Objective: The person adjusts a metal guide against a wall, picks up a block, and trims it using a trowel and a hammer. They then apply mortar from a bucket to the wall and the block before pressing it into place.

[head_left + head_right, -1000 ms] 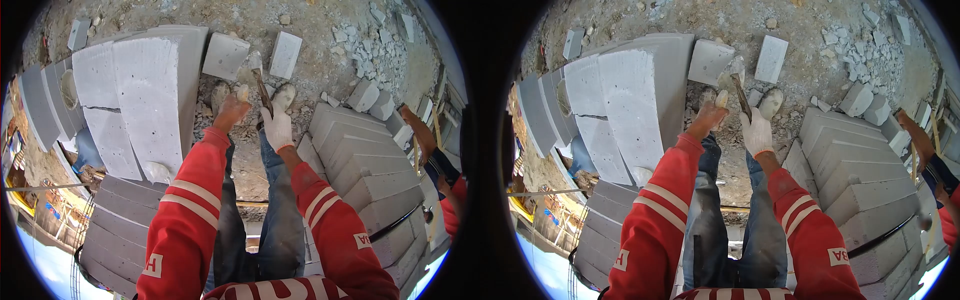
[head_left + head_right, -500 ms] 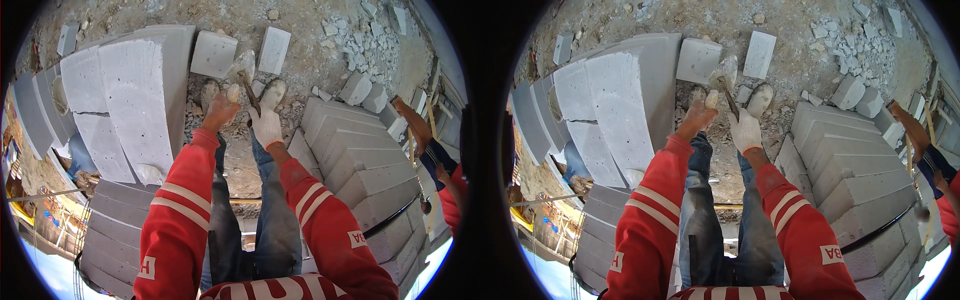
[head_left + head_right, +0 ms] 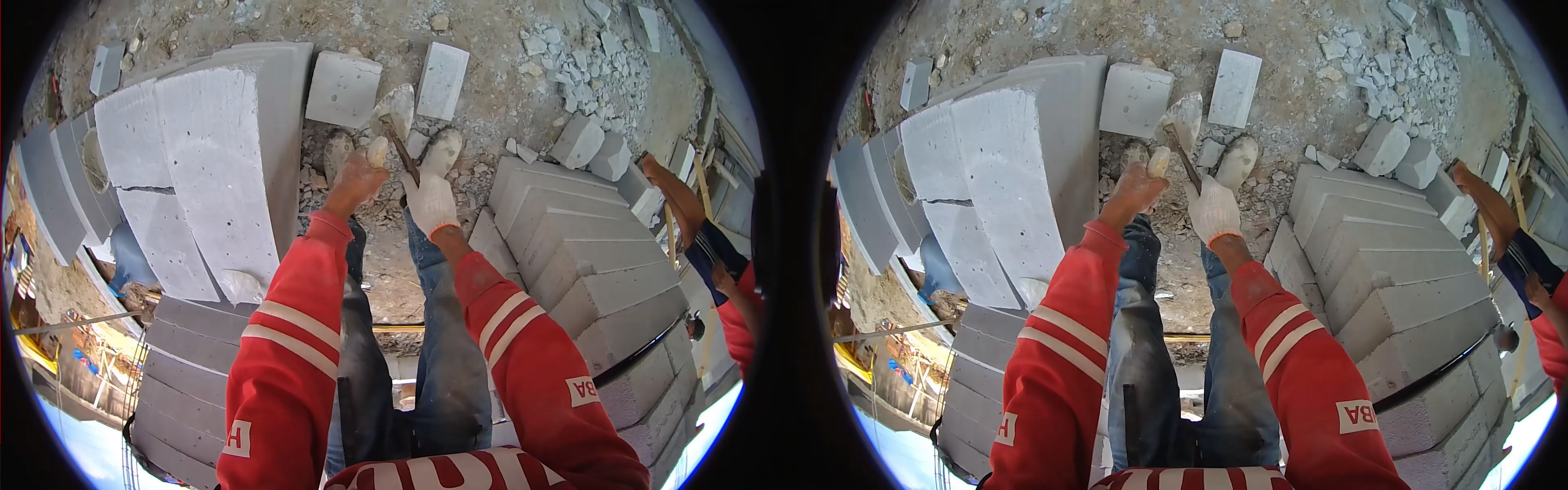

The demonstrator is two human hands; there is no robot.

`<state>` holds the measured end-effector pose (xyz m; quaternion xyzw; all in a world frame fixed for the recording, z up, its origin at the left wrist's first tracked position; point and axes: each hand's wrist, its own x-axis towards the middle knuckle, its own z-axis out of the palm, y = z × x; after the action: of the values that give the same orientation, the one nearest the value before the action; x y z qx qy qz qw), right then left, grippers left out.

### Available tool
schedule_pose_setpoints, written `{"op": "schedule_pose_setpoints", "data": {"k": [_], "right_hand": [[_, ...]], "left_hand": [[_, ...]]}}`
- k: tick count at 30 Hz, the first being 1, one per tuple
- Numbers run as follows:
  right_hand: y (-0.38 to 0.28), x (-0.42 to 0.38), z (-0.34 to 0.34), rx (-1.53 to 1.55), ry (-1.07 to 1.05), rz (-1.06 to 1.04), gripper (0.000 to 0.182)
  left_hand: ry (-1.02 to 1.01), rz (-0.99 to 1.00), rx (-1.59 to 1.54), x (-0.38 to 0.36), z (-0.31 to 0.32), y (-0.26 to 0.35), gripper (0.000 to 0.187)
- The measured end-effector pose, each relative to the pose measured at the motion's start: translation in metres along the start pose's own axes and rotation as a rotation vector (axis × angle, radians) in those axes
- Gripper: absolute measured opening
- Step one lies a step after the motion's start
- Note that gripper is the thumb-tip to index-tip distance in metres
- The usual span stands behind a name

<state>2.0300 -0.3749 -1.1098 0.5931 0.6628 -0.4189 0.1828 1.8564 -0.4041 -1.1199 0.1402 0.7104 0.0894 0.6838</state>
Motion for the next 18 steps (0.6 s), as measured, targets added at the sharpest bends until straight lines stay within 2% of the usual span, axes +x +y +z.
{"op": "schedule_pose_setpoints", "data": {"k": [1, 3, 4, 5, 6, 7, 9, 11, 12, 13, 15, 16, 17, 18], "right_hand": [[-0.006, -0.002, -0.003, 0.006, 0.001, -0.008, 0.032], [-0.015, -0.009, -0.005, 0.384, 0.117, 0.093, 0.036], [-0.016, -0.013, 0.000, 0.388, 0.251, 0.067, 0.036], [-0.008, -0.013, 0.004, 0.384, 0.251, 0.082, 0.036], [0.003, -0.008, 0.012, 0.190, 0.128, 0.045, 0.034], [0.005, -0.004, 0.013, -0.001, 0.006, -0.002, 0.032], [-0.001, -0.008, 0.010, -0.021, 0.024, -0.020, 0.032], [-0.014, -0.018, -0.002, 0.428, 0.155, 0.053, 0.037], [-0.010, -0.019, 0.005, 0.472, 0.260, 0.007, 0.037], [0.001, -0.018, 0.010, 0.466, 0.265, 0.021, 0.037], [0.008, -0.008, 0.006, -0.008, 0.038, -0.025, 0.032], [0.007, -0.010, 0.002, 0.017, 0.063, -0.002, 0.033], [0.003, -0.008, 0.000, 0.022, 0.063, -0.018, 0.033], [0.000, -0.009, -0.002, 0.228, 0.163, -0.014, 0.035]], "left_hand": [[0.009, 0.001, 0.004, 0.006, 0.005, -0.012, 0.037], [0.323, 0.111, 0.230, 0.020, 0.024, -0.044, 0.041], [0.317, 0.100, 0.229, 0.010, 0.018, -0.035, 0.041], [0.139, 0.035, 0.101, 0.004, 0.011, -0.022, 0.044], [-0.033, -0.025, -0.026, 0.000, 0.006, -0.009, 0.048], [-0.033, -0.019, -0.023, 0.008, 0.014, -0.020, 0.048], [0.178, 0.042, 0.063, 0.027, 0.026, -0.050, 0.052], [0.197, 0.047, 0.071, 0.030, 0.020, -0.054, 0.052], [0.186, 0.058, 0.085, 0.028, 0.026, -0.056, 0.052], [0.170, 0.059, 0.086, 0.023, 0.028, -0.051, 0.052], [0.122, 0.098, -0.001, 0.020, 0.019, -0.038, 0.052], [0.129, 0.104, 0.004, 0.024, 0.022, -0.041, 0.052], [0.234, 0.116, 0.085, 0.029, 0.028, -0.047, 0.052], [0.338, 0.115, 0.161, 0.025, 0.029, -0.047, 0.052]]}}
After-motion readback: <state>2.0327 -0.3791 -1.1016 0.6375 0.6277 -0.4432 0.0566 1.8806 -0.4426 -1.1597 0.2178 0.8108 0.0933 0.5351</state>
